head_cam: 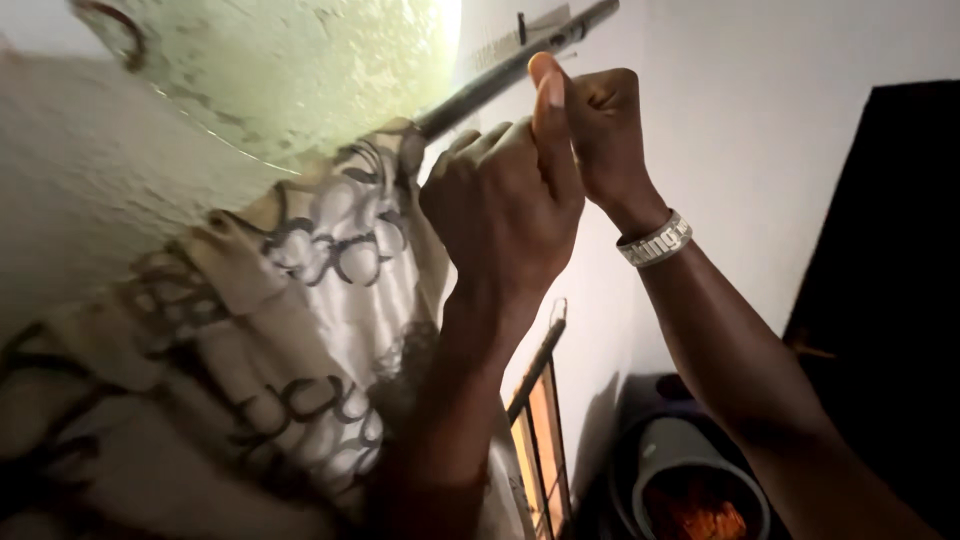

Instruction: The recorder installs a decorative glass cover onto a wall-mounted light fixture above a bed.

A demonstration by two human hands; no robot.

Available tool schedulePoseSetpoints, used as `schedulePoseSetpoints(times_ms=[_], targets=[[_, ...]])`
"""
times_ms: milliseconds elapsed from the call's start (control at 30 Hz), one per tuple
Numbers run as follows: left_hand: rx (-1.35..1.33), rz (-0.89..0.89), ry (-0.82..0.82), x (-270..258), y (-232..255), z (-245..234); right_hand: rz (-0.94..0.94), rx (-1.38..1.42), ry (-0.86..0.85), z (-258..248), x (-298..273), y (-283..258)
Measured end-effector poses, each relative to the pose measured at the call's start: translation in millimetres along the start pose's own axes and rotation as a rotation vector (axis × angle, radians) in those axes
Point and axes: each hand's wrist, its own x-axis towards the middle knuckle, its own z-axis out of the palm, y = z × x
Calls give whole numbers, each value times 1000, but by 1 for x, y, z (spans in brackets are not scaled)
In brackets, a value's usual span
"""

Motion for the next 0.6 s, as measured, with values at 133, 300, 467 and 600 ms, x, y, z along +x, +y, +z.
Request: schedulePoseSetpoints(times_ms=[133,300,467,600], targets=[[-99,-142,-144,-28,1,9,145,-84,16,-8,-26,-6],[-94,-199,-278,-66,-16,13,169,-285,-114,-26,-58,-22],[33,-123,-451,-98,-36,13,209,-580,-231,-43,-79,-34],[4,-168,-528,-125,-37,15,188,-704,-273,-44,-107,-22]])
